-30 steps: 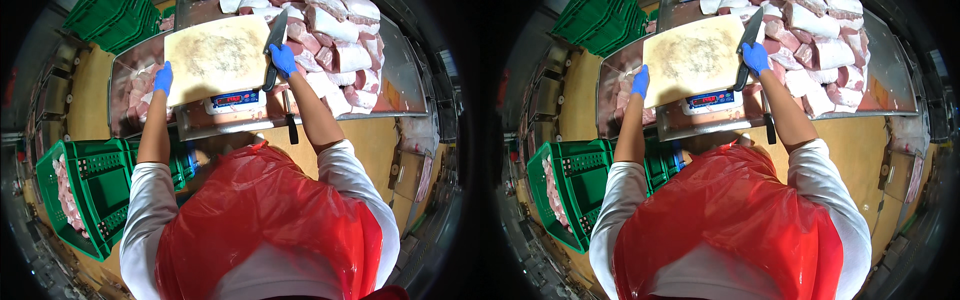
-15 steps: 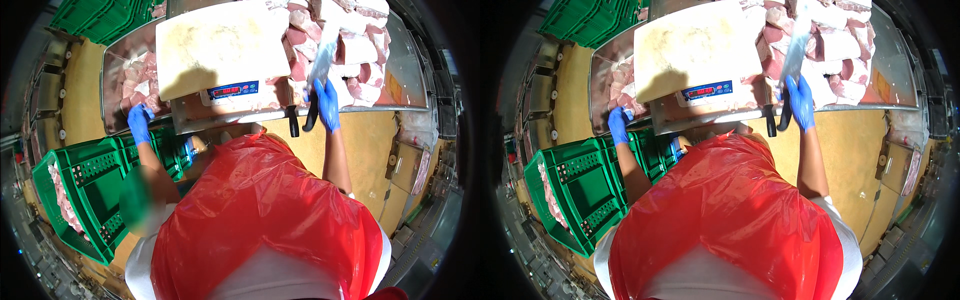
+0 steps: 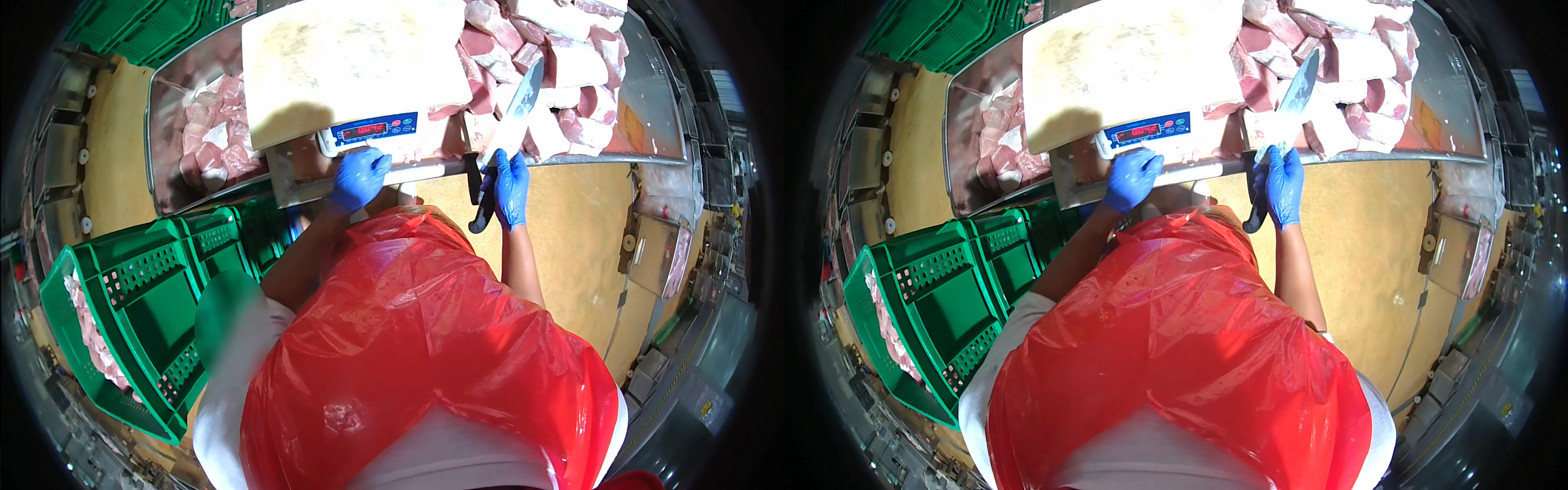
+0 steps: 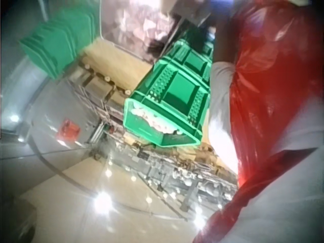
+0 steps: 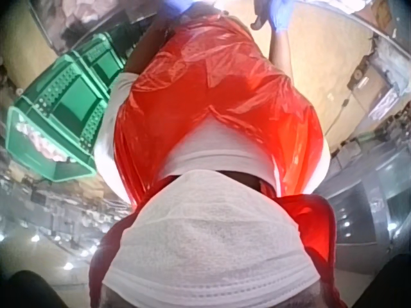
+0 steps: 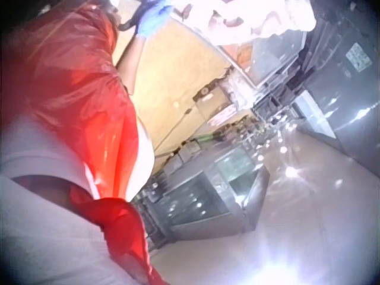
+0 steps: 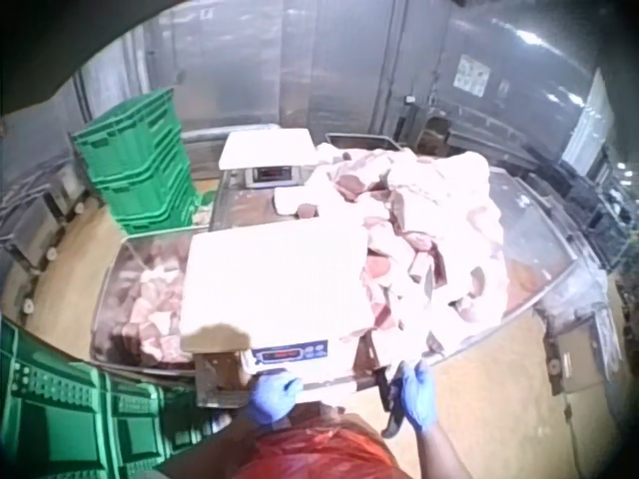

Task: The person cuts large pieces of raw meat into smaller portions using a knife on a cutting board. The cut pieces are placed into a green crate. The person also uses a digital scale to weigh portions of meat.

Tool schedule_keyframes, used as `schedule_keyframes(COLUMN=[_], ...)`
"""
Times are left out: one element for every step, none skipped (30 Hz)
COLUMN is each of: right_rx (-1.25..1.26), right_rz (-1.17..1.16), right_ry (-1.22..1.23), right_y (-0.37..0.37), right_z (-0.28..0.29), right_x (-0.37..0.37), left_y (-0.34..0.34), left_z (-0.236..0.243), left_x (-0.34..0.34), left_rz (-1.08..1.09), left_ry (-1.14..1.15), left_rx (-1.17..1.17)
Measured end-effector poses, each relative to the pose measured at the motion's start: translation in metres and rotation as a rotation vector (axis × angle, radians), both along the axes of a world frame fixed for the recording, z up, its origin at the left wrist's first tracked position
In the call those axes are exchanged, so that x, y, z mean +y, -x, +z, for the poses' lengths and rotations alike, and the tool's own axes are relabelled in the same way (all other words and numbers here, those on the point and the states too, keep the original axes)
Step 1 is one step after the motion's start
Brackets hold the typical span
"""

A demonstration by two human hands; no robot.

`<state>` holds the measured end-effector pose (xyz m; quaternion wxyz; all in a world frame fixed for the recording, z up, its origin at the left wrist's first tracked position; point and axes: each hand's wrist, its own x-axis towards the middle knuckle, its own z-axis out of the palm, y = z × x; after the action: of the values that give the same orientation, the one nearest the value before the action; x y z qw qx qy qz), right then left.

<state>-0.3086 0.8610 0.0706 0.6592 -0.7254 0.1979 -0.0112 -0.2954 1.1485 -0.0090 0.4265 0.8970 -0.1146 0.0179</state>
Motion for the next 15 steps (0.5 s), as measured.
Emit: schedule_keyframes(right_rx=[-0.01,-0.018,-0.017,-0.014,0.002,0.018,0.027,0.039,0.05,0.056,0.063,0.07,0.071,0.073,0.074], right_rz=[0.007,0.012,0.013,0.019,0.01,0.003,-0.014,-0.03,-0.037,-0.032,-0.04,-0.046,-0.054,-0.064,-0.073], right_ry=[0.007,0.018,0.007,0.001,-0.003,-0.007,-0.008,-0.013,-0.017,-0.018,-0.02,-0.022,-0.029,-0.038,-0.048], right_y=[0.0,0.001,0.004,0.008,0.013,0.018,0.022,0.026,0.029,0.03,0.032,0.033,0.032,0.031,0.029], right_z=[0.001,0.001,0.0,0.003,0.0,-0.005,-0.008,-0.011,-0.013,-0.014,-0.017,-0.018,-0.019,-0.019,-0.02], right_x=[0.001,0.001,0.001,0.003,0.0,-0.004,-0.007,-0.01,-0.01,-0.012,-0.015,-0.017,-0.019,-0.02,-0.021], left_y=[-0.007,-0.013,-0.018,-0.024,-0.032,-0.034,-0.038,-0.04,-0.044,-0.045,-0.046,-0.047,-0.047,-0.046,-0.045], left_z=[-0.006,-0.014,-0.023,-0.031,-0.03,-0.028,-0.026,-0.02,-0.034,-0.047,-0.05,-0.052,-0.054,-0.052,-0.05], left_x=[-0.013,-0.028,-0.042,-0.052,-0.06,-0.068,-0.077,-0.084,-0.088,-0.089,-0.093,-0.096,-0.098,-0.098,-0.099], left_rz=[-0.028,0.031,0.096,0.162,0.204,0.241,0.279,0.319,0.348,0.371,0.382,0.395,0.404,0.411,0.42], left_ry=[-0.075,0.077,0.228,0.379,0.356,0.471,0.587,0.698,0.698,0.713,0.723,0.734,0.746,0.754,0.762], left_rx=[0.014,0.056,0.1,0.143,0.245,0.328,0.412,0.499,0.514,0.518,0.527,0.535,0.532,0.53,0.528])
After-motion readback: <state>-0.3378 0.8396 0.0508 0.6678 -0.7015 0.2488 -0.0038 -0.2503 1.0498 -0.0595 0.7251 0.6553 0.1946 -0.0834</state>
